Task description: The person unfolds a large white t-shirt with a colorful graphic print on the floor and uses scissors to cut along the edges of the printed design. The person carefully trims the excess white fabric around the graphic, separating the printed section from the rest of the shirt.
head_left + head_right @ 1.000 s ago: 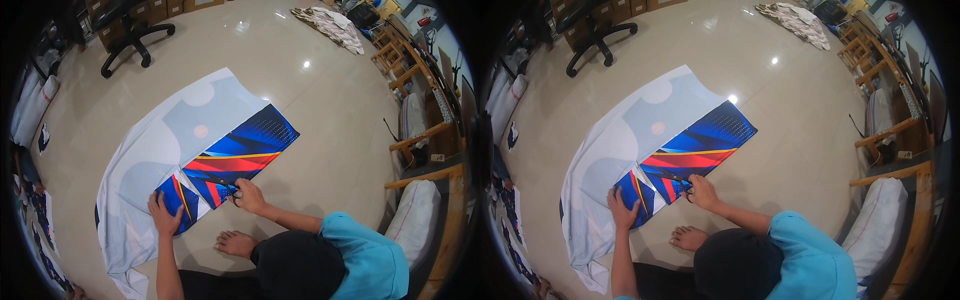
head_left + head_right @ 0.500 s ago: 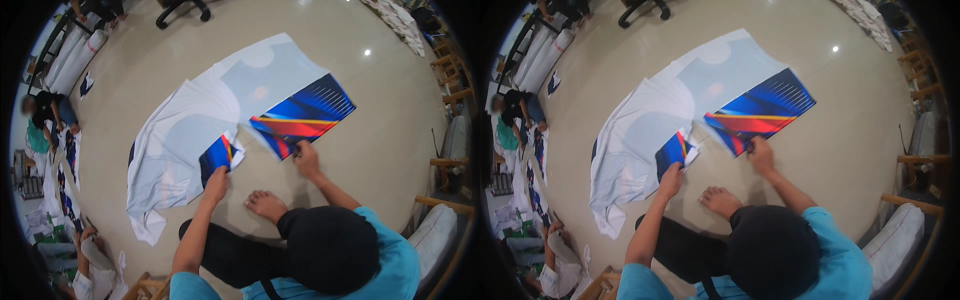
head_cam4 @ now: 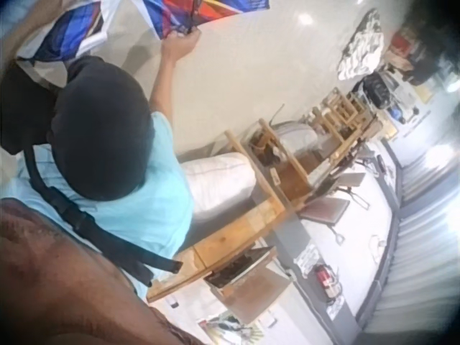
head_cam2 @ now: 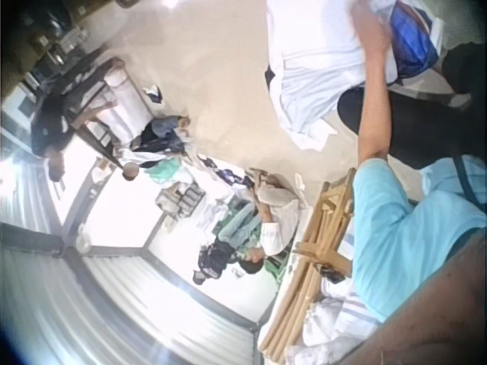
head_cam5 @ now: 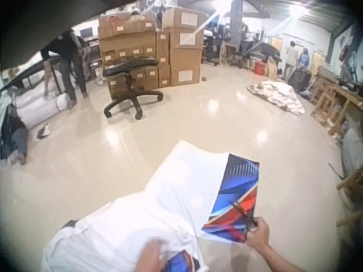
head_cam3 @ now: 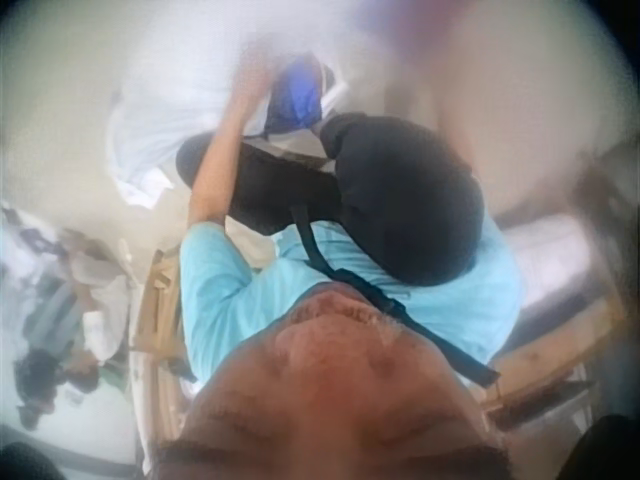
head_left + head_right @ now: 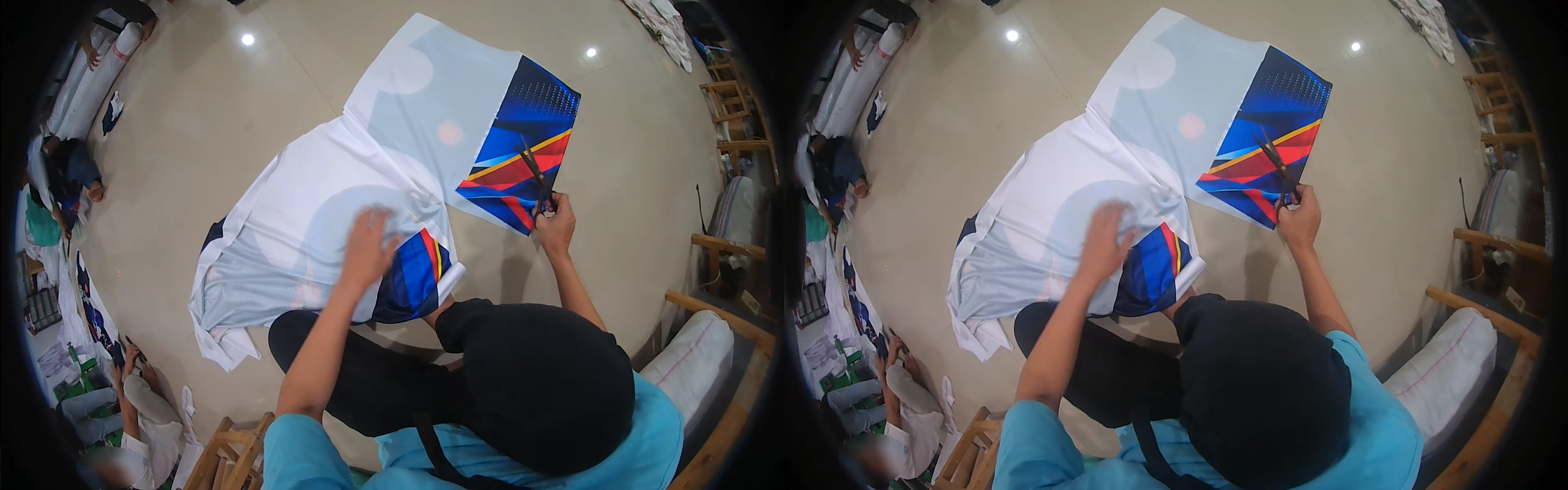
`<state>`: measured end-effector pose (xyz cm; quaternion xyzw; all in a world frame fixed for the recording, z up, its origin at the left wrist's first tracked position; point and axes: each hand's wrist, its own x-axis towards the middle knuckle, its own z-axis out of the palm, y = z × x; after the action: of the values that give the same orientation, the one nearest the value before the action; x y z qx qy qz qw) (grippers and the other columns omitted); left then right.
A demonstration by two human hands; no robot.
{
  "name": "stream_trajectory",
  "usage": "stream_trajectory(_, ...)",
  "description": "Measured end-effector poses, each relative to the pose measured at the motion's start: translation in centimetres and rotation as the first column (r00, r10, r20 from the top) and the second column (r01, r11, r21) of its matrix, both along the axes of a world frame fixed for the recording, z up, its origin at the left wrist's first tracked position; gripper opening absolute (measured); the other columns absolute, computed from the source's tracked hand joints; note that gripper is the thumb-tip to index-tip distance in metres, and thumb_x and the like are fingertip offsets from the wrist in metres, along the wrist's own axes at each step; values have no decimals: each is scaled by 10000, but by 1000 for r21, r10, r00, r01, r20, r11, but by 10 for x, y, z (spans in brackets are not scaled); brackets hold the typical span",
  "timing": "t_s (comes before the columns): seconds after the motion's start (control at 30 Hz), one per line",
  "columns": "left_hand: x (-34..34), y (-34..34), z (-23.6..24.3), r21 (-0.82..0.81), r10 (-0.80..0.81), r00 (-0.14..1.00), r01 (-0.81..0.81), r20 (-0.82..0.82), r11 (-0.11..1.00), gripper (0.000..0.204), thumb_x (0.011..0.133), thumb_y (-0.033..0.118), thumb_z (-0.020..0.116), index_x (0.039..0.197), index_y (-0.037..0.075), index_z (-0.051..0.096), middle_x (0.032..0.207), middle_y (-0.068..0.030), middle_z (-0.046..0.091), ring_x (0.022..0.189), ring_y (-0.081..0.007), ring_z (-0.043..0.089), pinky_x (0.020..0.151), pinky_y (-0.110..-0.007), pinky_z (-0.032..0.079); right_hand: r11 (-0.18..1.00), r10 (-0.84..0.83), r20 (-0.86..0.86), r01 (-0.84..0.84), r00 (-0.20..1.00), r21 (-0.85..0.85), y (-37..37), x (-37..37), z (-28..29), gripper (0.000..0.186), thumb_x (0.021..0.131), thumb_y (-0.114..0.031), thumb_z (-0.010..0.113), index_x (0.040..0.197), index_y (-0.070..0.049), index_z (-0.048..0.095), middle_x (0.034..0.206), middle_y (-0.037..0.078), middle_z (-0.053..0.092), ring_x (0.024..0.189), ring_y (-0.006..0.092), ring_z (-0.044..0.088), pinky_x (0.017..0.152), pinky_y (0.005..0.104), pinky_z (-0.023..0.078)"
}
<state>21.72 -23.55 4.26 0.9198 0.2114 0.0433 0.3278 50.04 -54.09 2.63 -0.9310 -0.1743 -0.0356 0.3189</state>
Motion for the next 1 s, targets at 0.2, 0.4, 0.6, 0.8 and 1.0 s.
stream_trajectory(0.2, -10, 45, -10, 164, 299, 802, -251, -517, 954, 1085, 896, 614, 699, 1684, 177, 96, 1707, -288, -10, 1521, -627, -3, 1070, -852, 221, 959, 99, -486, 46, 868, 278, 22, -76, -8, 341, 878, -267, 857, 946, -26, 625, 760, -4, 608, 702, 76, 519, 621, 266, 447)
stream_trajectory(0.4, -34, 3, -11, 90, 349, 719, -373, -601, 924, 1141, 910, 636, 667, 1666, 69, 27, 1667, -366, -111, 1456, -724, -9, 1073, -805, 306, 959, 231, -890, 61, 394, 276, 16, -134, 1, 349, 880, -284, 866, 872, -25, 631, 680, -4, 595, 585, 76, 519, 531, 260, 382)
stream_trajectory(0.6, -35, -18, 6, 79, 258, 632, -296, -731, 952, 1029, 947, 679, 579, 1543, -111, 296, 1528, -452, 280, 1422, -618, 276, 1115, -615, 409, 970, 205, -937, 70, 284, 233, 3, -151, 6, 359, 889, -331, 858, 830, -53, 638, 668, -1, 604, 565, 77, 536, 523, 261, 390)
stream_trajectory(0.8, -4, -18, 77, -10, 136, 573, -245, -808, 970, 759, 955, 648, 581, 1194, -66, 668, 1158, -346, 684, 1166, -452, 654, 966, -513, 525, 976, 182, -959, 75, 216, 202, 6, -152, 2, 437, 904, -425, 828, 814, -40, 642, 664, 25, 601, 566, 96, 541, 531, 268, 399)
stream_trajectory(1.0, 12, -36, 25, 119, 230, 969, -219, -87, 969, 417, 929, 368, 728, 1145, 18, 660, 1091, -202, 683, 1046, -410, 636, 876, -496, 513, 956, 258, -957, 107, 136, 273, 31, -155, 6, 438, 919, -427, 808, 814, -41, 630, 669, 32, 597, 569, 115, 562, 525, 269, 420)
